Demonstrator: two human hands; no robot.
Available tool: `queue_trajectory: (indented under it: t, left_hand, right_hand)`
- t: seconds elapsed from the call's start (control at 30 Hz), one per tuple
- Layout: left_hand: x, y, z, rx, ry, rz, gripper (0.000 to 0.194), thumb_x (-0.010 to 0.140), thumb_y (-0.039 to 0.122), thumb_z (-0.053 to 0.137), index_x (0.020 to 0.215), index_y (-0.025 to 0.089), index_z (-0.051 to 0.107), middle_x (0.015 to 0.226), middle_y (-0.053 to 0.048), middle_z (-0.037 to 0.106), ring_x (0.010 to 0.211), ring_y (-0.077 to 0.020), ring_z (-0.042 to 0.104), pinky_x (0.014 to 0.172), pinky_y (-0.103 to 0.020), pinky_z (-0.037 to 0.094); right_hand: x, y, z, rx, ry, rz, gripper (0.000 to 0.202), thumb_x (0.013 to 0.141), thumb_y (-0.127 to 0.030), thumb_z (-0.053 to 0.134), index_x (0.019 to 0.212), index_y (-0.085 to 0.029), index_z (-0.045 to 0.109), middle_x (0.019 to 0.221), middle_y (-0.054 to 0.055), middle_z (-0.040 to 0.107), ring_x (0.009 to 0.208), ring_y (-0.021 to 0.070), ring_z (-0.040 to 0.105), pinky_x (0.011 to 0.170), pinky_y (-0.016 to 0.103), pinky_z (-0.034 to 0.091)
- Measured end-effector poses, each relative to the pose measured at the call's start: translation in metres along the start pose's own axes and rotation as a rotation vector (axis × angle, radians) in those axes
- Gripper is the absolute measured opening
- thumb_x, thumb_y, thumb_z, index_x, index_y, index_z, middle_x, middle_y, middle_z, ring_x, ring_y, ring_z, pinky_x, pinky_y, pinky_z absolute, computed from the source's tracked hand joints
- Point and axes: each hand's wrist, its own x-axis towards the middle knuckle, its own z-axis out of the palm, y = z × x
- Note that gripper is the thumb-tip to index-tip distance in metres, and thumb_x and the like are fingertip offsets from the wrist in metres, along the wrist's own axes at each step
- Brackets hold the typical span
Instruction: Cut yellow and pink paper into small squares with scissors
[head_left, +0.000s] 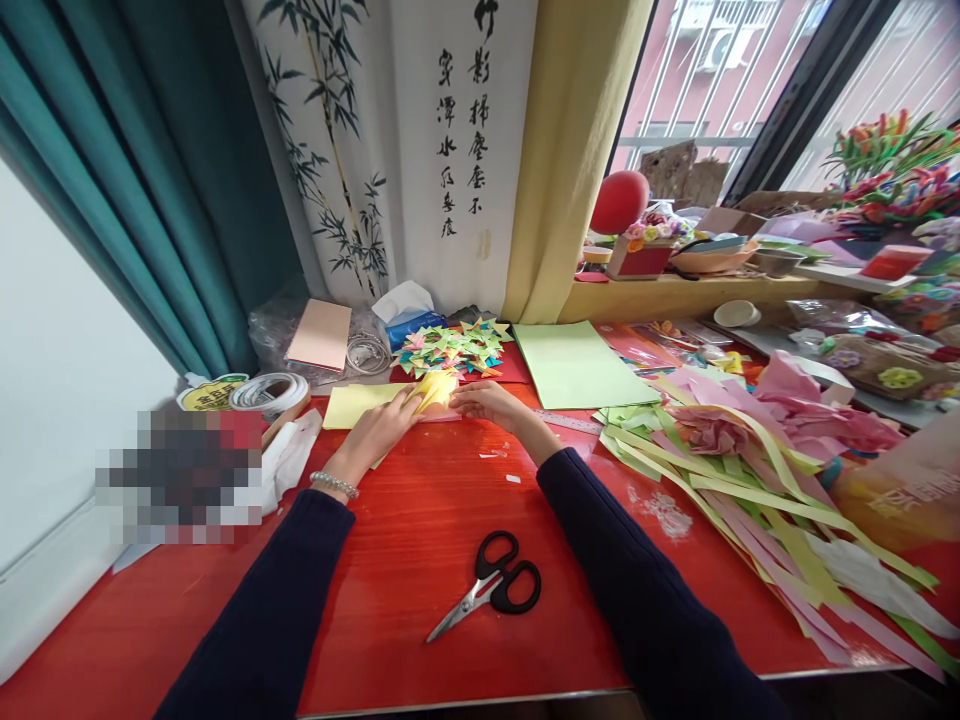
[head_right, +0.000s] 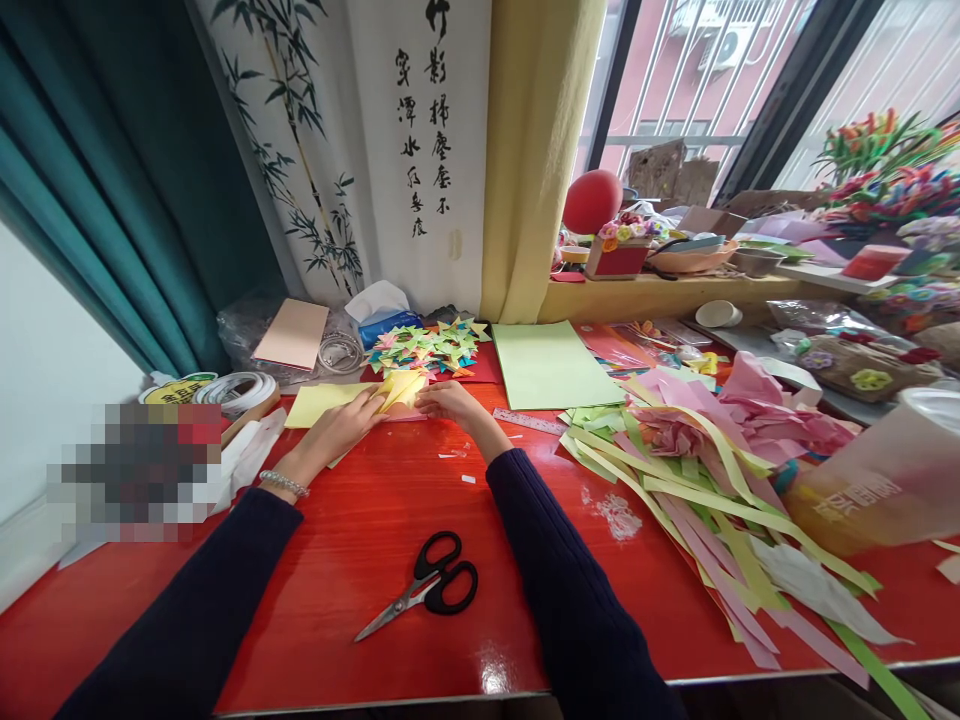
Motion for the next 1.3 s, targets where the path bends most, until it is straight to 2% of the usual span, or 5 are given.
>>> queue_trajectory:
  t: [0.43,0.73,0.83,1.03,1.3]
  left_hand:
    - [-0.005,-0.006,-0.007,0.004,0.023,0.022,0.072,0.082,-0.001,0.028,0.143,0.019,-0.005,0.12,-0.017,0.056,0.097,-0.0243,0.062,0.064,-0.03,0.052]
    - [-0.013,-0.006,-0.032,-0.007,0.206,0.023,0.058,0.086,0.002,0.023,0.142,0.014,0.018,0.123,-0.02,0.054,0.101,-0.0276,0.06,0.074,-0.037,0.052]
    - [-0.012,0.001,-0.036,-0.006,0.243,0.062,0.052,0.087,0.003,0.024,0.139,0.009,0.028,0.13,-0.021,0.048,0.109,-0.0296,0.056,0.082,-0.04,0.05]
    - [-0.014,0.005,-0.048,-0.065,0.308,0.155,0.048,0.088,0.005,0.03,0.134,0.016,0.037,0.134,-0.015,0.047,0.117,-0.027,0.049,0.094,-0.042,0.044]
    - [-0.013,-0.014,-0.061,-0.817,0.678,-0.311,0.078,0.077,0.027,0.061,0.14,0.025,0.014,0.142,-0.014,0.032,0.127,-0.028,0.035,0.1,-0.048,0.038]
  right_hand:
    - [0.008,0.009,0.012,0.193,-0.07,0.123,0.054,0.087,-0.055,0.036,0.104,-0.006,0.05,0.099,0.021,0.064,0.085,0.0188,0.066,0.083,0.032,0.05]
    - [0.005,-0.001,0.014,0.378,-0.175,0.196,0.078,0.078,-0.073,0.026,0.106,-0.005,0.053,0.086,0.017,0.065,0.089,0.0235,0.064,0.086,0.038,0.049]
    - [-0.003,-0.015,0.027,0.359,-0.231,0.084,0.058,0.081,-0.061,0.037,0.1,-0.009,0.057,0.087,0.013,0.065,0.088,0.0225,0.063,0.082,0.039,0.05]
    - [-0.01,-0.029,0.048,0.183,0.116,-0.136,0.014,0.07,-0.01,0.054,0.083,-0.014,0.055,0.078,0.005,0.063,0.074,0.0158,0.06,0.072,0.032,0.05]
    - [-0.081,-0.105,0.041,-0.533,0.143,-0.795,0.021,0.081,-0.02,0.051,0.098,-0.017,0.062,0.087,0.001,0.063,0.085,0.0173,0.056,0.079,0.034,0.045]
